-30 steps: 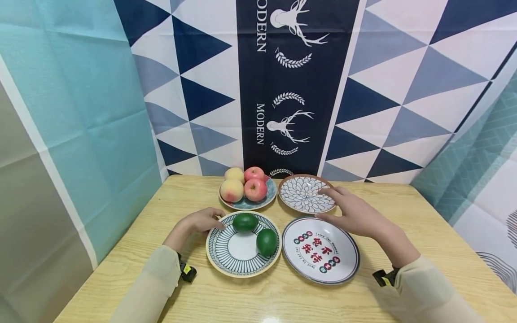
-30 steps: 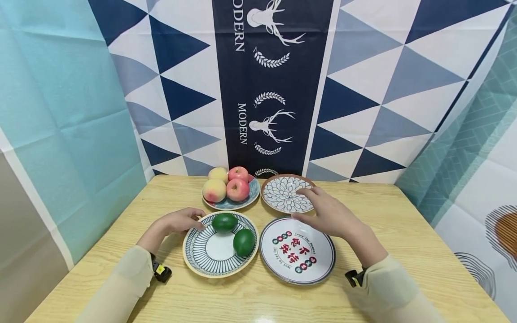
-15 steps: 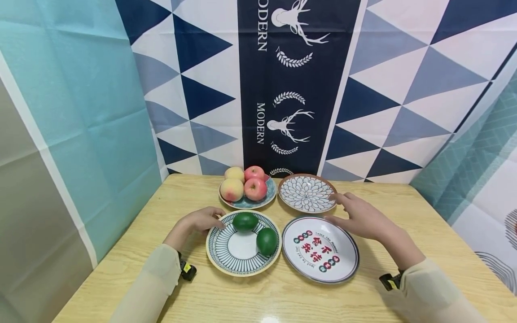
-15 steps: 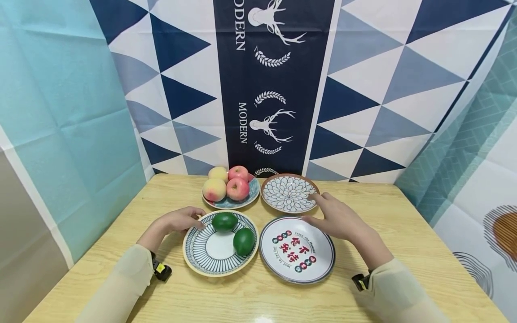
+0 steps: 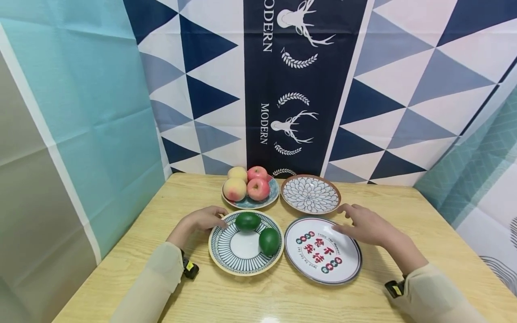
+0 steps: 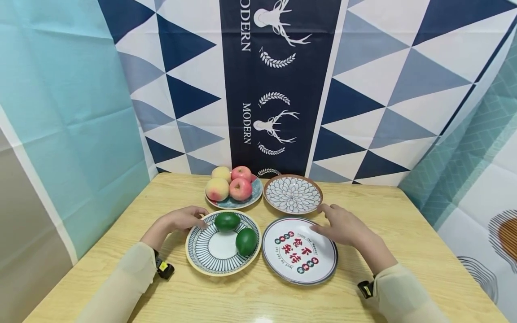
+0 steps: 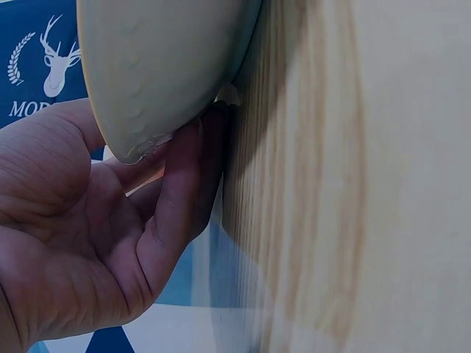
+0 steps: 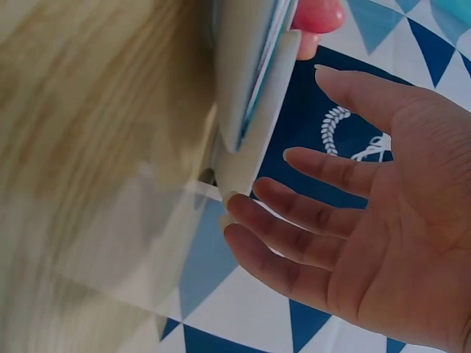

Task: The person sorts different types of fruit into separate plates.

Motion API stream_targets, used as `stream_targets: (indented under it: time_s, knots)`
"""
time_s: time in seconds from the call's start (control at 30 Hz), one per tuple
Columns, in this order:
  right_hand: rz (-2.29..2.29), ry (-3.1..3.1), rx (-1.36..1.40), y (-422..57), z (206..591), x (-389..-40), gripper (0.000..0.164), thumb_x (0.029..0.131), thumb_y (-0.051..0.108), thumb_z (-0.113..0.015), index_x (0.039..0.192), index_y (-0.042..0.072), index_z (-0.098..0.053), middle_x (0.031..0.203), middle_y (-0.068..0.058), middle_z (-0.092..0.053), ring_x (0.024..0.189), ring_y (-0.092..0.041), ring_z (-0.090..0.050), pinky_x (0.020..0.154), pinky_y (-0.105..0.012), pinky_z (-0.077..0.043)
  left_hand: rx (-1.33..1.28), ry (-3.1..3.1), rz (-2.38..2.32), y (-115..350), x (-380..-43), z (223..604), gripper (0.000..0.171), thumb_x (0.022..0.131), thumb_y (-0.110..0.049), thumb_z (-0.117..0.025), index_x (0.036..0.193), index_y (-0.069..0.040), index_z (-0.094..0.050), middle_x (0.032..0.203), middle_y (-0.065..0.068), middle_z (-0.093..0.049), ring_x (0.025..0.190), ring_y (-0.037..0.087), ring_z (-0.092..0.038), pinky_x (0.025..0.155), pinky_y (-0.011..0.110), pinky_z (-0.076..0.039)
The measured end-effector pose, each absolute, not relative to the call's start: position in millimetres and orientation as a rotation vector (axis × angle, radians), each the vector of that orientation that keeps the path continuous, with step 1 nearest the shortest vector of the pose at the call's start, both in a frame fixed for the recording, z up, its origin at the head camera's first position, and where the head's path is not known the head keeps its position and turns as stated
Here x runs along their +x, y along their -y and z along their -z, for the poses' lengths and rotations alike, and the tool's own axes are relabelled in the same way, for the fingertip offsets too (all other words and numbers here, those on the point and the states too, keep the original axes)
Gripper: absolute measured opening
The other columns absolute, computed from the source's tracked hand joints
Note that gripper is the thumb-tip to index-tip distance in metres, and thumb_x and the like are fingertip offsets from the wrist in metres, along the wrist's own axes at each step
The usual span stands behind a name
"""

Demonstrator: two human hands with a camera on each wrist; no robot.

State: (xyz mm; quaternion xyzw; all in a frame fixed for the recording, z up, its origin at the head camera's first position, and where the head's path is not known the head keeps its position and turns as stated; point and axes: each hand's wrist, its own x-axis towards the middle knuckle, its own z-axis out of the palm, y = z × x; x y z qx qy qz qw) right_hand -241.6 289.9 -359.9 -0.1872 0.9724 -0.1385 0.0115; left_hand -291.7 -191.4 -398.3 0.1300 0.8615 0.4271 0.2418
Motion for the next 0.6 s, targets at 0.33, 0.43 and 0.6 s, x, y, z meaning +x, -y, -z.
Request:
stream_targets:
  time_s: [0.33, 0.43, 0.6]
  knots:
    - [0.437, -2.904, -0.483, -291.2, 371.5, -249.6, 0.069, 0.095, 0.042, -0.078, 0.136, -0.008, -0.055, 0.101, -0.015, -0.07, 0.087, -0.026, -0.066, 0.075, -0.045, -0.056, 0.347, -2.366, -1.152, 189.1, -293.1, 395.9, 0.023, 0.097, -0.011, -0.069, 0.118, -0.003, -0.067, 0.093, 0.005, -0.071, 0.071, 0.011, -0.061, 0.06, 0.024, -0.046]
    - [0.449, -2.893, -0.48, -291.1, 373.7, -249.8, 0.067, 0.095, 0.04, -0.078, 0.136, -0.008, -0.055, 0.094, -0.009, -0.069, 0.081, -0.021, -0.062, 0.07, -0.039, -0.054, 0.344, -2.368, -1.146, 189.4, -293.8, 397.1, 0.023, 0.097, -0.012, -0.07, 0.118, -0.003, -0.067, 0.092, 0.004, -0.071, 0.07, 0.011, -0.061, 0.059, 0.024, -0.046]
    - [0.498, -2.862, -0.459, -289.4, 375.3, -248.7, 0.066, 0.095, 0.04, -0.078, 0.136, -0.006, -0.055, 0.093, -0.007, -0.068, 0.081, -0.02, -0.061, 0.069, -0.037, -0.053, 0.345, -2.377, -1.135, 189.8, -294.7, 398.6, 0.023, 0.096, -0.013, -0.07, 0.117, -0.004, -0.067, 0.09, 0.003, -0.07, 0.067, 0.011, -0.059, 0.058, 0.024, -0.044]
